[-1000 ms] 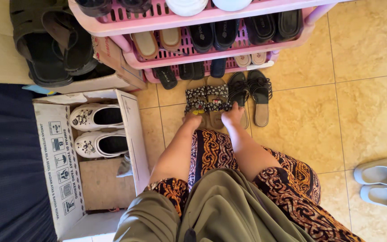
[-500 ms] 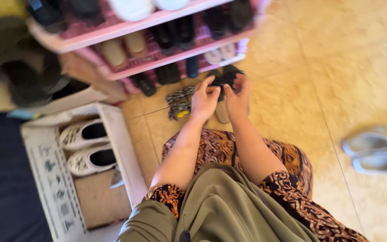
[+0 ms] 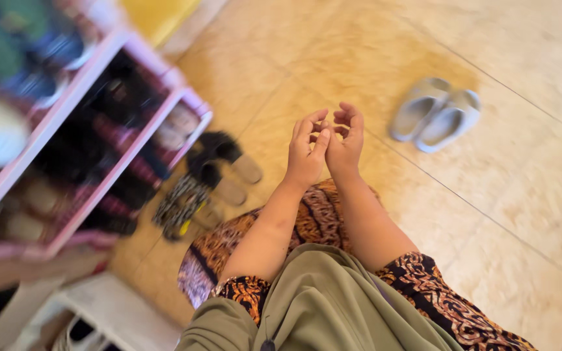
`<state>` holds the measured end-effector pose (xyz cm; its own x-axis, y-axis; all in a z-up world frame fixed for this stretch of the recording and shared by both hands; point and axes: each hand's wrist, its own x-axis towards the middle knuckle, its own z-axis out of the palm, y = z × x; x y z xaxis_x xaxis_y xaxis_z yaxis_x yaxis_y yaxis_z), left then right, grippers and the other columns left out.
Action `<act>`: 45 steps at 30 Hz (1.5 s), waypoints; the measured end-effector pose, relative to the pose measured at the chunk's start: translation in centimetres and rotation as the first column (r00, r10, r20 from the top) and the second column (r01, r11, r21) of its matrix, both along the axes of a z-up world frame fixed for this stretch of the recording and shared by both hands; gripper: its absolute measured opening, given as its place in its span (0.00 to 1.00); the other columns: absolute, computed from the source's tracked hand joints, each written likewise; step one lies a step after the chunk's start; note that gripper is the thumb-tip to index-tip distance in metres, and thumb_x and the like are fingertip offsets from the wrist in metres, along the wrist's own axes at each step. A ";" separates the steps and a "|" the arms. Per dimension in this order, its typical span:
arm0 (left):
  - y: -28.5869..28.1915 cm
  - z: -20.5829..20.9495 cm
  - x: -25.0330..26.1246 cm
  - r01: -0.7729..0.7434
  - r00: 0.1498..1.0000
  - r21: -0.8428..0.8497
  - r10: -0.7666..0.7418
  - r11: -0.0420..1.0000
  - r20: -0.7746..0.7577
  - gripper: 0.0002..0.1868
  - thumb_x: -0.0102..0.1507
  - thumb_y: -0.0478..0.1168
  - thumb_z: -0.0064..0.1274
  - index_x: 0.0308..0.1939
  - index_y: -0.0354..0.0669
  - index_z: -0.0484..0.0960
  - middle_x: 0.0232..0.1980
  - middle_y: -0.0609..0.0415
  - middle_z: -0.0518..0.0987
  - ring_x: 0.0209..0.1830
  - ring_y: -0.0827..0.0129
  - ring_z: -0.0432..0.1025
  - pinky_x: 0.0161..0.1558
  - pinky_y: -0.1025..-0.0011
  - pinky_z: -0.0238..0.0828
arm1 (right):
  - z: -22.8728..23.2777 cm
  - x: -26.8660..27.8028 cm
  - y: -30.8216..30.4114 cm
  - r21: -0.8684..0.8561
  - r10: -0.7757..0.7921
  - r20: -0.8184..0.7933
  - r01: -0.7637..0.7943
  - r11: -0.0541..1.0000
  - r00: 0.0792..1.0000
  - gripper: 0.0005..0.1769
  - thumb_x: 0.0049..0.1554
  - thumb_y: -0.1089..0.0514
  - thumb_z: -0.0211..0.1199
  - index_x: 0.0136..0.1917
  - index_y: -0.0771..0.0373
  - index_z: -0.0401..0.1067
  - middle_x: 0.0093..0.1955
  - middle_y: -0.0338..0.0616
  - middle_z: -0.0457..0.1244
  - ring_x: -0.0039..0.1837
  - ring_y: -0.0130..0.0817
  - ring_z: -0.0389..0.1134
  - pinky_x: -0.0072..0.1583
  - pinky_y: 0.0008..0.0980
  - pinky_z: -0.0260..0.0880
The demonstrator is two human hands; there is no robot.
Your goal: The person organizes a collection of shoes by picking up pairs from the floor and placing them onto a pink plastic shoe rack. The person handles various types of footwear, including sneakers, sandals, and slippers, arranging them on the rack's shelves.
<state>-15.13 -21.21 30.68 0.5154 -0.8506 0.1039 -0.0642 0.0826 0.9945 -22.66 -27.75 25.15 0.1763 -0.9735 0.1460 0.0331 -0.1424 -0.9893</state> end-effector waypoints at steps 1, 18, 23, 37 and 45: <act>-1.6 -0.2 -1.5 0.041 0.999 0.009 -0.040 0.999 -0.010 0.19 0.70 0.36 0.48 0.65 0.38 0.74 0.63 0.51 0.72 0.55 0.70 0.73 0.52 0.72 0.72 | -0.2 -1.8 -1.1 0.018 -0.039 0.000 0.039 0.999 0.999 0.28 0.59 0.65 0.67 0.70 0.62 0.63 0.59 0.43 0.61 0.60 0.30 0.63 0.56 0.29 0.68; -20.9 -16.0 -22.0 0.482 0.873 0.284 -0.479 0.829 -0.085 0.20 0.67 0.36 0.50 0.63 0.39 0.76 0.60 0.49 0.72 0.48 0.70 0.72 0.48 0.74 0.73 | -15.3 -25.8 -14.3 0.263 -0.519 -0.328 0.604 0.752 0.789 0.27 0.55 0.61 0.68 0.66 0.62 0.66 0.58 0.44 0.59 0.55 0.32 0.63 0.54 0.31 0.70; -23.9 -27.5 -22.2 0.354 0.847 0.429 -0.479 0.831 0.230 0.22 0.62 0.36 0.56 0.61 0.41 0.77 0.60 0.44 0.74 0.57 0.56 0.71 0.58 0.62 0.71 | -23.4 -29.3 -16.4 0.501 -0.477 -0.517 0.703 0.504 0.711 0.29 0.51 0.55 0.71 0.64 0.62 0.69 0.58 0.48 0.61 0.56 0.37 0.64 0.56 0.37 0.69; -29.5 -37.6 -18.9 -0.100 0.865 0.878 -0.396 0.468 0.309 0.42 0.57 0.47 0.66 0.71 0.46 0.62 0.73 0.41 0.63 0.73 0.45 0.57 0.72 0.52 0.52 | -28.2 -30.1 -21.0 0.727 -0.403 -0.407 0.558 0.400 0.820 0.39 0.47 0.50 0.76 0.65 0.65 0.63 0.64 0.54 0.60 0.65 0.44 0.63 0.65 0.39 0.66; -28.4 -36.7 -19.8 -0.102 0.912 0.933 -0.343 0.344 0.226 0.48 0.52 0.38 0.72 0.71 0.52 0.59 0.72 0.41 0.62 0.71 0.45 0.59 0.69 0.54 0.57 | -29.0 -29.3 -20.2 0.626 -0.417 -0.467 0.624 0.468 0.780 0.39 0.39 0.70 0.77 0.61 0.64 0.64 0.60 0.54 0.57 0.61 0.48 0.60 0.61 0.41 0.67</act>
